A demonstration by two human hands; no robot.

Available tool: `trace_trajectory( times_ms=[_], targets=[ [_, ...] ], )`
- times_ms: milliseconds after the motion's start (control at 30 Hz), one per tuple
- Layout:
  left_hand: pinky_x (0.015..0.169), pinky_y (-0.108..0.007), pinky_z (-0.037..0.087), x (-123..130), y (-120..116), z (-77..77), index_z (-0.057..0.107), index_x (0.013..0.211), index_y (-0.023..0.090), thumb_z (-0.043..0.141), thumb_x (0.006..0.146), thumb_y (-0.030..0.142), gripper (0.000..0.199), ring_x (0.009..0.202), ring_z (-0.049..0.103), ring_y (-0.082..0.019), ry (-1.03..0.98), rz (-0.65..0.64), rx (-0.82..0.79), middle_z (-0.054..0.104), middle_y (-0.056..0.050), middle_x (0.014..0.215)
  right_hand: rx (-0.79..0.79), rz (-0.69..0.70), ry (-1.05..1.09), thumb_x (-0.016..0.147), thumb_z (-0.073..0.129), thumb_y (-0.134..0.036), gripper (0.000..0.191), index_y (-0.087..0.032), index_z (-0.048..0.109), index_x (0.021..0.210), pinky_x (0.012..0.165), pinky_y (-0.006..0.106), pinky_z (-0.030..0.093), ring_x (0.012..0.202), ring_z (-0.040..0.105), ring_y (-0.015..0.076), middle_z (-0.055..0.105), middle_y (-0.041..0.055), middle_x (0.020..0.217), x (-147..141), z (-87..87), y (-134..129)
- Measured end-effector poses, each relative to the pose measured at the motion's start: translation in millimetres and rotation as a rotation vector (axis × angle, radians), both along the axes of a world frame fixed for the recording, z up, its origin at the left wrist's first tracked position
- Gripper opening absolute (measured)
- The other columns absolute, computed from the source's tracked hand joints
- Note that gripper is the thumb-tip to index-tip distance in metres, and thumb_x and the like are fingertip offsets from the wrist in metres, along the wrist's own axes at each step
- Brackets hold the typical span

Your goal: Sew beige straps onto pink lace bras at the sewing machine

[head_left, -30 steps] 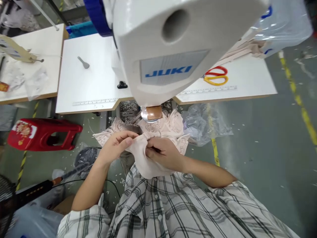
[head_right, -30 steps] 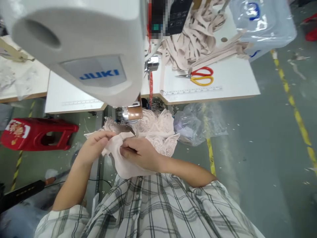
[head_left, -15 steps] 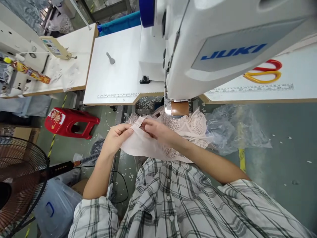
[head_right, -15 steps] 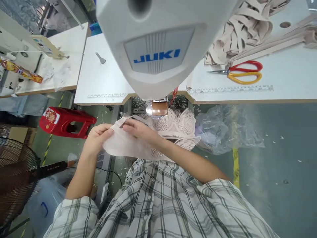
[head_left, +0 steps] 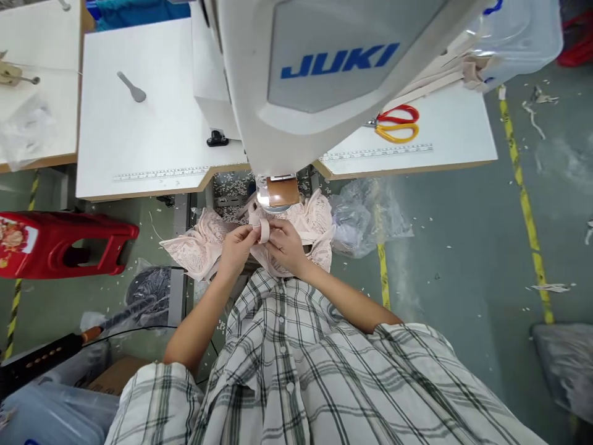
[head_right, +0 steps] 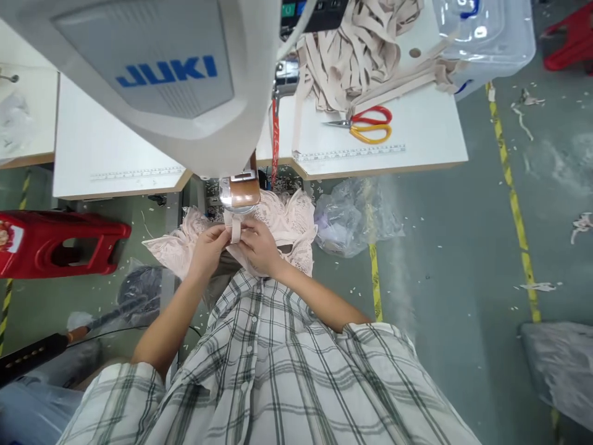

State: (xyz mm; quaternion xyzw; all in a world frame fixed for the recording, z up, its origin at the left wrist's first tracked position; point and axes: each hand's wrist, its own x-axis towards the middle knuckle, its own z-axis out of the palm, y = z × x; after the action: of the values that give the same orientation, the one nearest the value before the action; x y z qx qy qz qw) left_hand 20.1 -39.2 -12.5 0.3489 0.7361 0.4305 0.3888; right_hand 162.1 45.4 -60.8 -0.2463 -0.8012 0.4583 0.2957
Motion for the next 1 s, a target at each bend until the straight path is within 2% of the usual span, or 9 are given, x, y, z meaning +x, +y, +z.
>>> trace_trajectory(
  times_ms=[100,167,300,433,533,633,733,900,1000],
  targets=[
    [0.070,-0.025,0.041,6.2,6.4,13.7,0.064,0.081,0.019,0.050,0.095,0.042,0.031,0.074,0.053,-0.015,0.094,0.001,0.031,0.060,0.000,0.074,0.072,-0.069,-0.017,0.093,0.059,-0.040,0.022,-0.023,0.070,0.102,0.096,0.047,0.053,0.108,0.062,0.0260,0.065,0.0111,0.110,14.0,6.0,10.3],
    [0.067,-0.025,0.037,7.6,8.0,26.5,0.062,0.075,0.019,0.053,0.095,0.038,0.029,0.069,0.049,-0.015,0.149,-0.070,0.036,0.056,0.001,0.069,0.119,-0.111,-0.020,0.094,0.060,-0.041,0.025,-0.024,0.069,0.109,0.094,0.045,0.054,0.105,0.063,0.0250,0.067,0.0103,0.107,18.7,17.5,18.9],
    [0.068,-0.025,0.039,9.8,10.6,42.9,0.067,0.089,0.020,0.045,0.100,0.036,0.029,0.074,0.056,-0.016,0.232,-0.201,0.036,0.063,-0.001,0.078,0.134,-0.028,-0.009,0.098,0.056,-0.039,0.029,-0.021,0.068,0.118,0.088,0.037,0.056,0.104,0.063,0.0215,0.066,0.0111,0.113,15.0,38.4,35.1],
    [0.077,-0.026,0.044,13.3,15.7,42.9,0.067,0.101,0.019,0.042,0.101,0.037,0.030,0.087,0.061,-0.018,0.176,-0.179,0.017,0.070,-0.003,0.090,0.090,-0.035,-0.028,0.098,0.057,-0.039,0.026,-0.021,0.071,0.110,0.082,0.033,0.057,0.095,0.066,0.0183,0.070,0.0089,0.106,8.4,39.8,38.3],
    [0.077,-0.026,0.044,17.6,23.2,39.7,0.065,0.098,0.018,0.041,0.100,0.036,0.030,0.086,0.061,-0.019,0.210,-0.149,-0.024,0.070,-0.004,0.089,0.209,-0.017,-0.041,0.101,0.052,-0.035,0.025,-0.022,0.073,0.102,0.087,0.034,0.055,0.098,0.068,0.0185,0.073,0.0077,0.100,9.2,33.4,33.8],
    [0.071,-0.027,0.044,16.5,33.3,37.7,0.062,0.086,0.019,0.045,0.098,0.043,0.032,0.078,0.060,-0.019,0.302,-0.101,-0.062,0.069,-0.004,0.081,0.388,0.115,-0.087,0.102,0.047,-0.034,0.028,-0.023,0.073,0.101,0.090,0.032,0.054,0.102,0.067,0.0182,0.075,0.0064,0.105,14.6,28.6,48.0],
    [0.069,-0.028,0.045,5.0,38.4,37.6,0.060,0.078,0.021,0.045,0.095,0.048,0.035,0.073,0.061,-0.020,0.343,-0.180,-0.081,0.068,-0.004,0.073,0.473,0.181,-0.288,0.102,0.044,-0.034,0.030,-0.025,0.070,0.116,0.094,0.028,0.051,0.111,0.064,0.0165,0.072,0.0039,0.118,29.1,38.1,106.2],
    [0.066,-0.034,0.049,-24.1,29.3,27.2,0.066,0.076,0.027,0.048,0.088,0.053,0.034,0.074,0.070,-0.028,0.411,-0.332,-0.175,0.073,-0.004,0.073,0.419,-0.348,-0.741,0.098,0.031,-0.009,0.047,-0.010,0.049,0.142,0.109,0.034,0.039,0.132,0.048,0.0215,0.054,0.0162,0.144,75.5,94.9,260.8],
    [0.074,-0.038,0.054,-36.9,27.4,17.6,0.069,0.083,0.029,0.053,0.084,0.053,0.028,0.085,0.073,-0.031,0.365,-0.390,-0.194,0.078,-0.005,0.085,0.427,-0.350,-0.828,0.097,0.038,-0.011,0.042,-0.007,0.053,0.136,0.102,0.037,0.042,0.122,0.055,0.0260,0.061,0.0200,0.133,95.5,121.3,317.5]
  ],
)
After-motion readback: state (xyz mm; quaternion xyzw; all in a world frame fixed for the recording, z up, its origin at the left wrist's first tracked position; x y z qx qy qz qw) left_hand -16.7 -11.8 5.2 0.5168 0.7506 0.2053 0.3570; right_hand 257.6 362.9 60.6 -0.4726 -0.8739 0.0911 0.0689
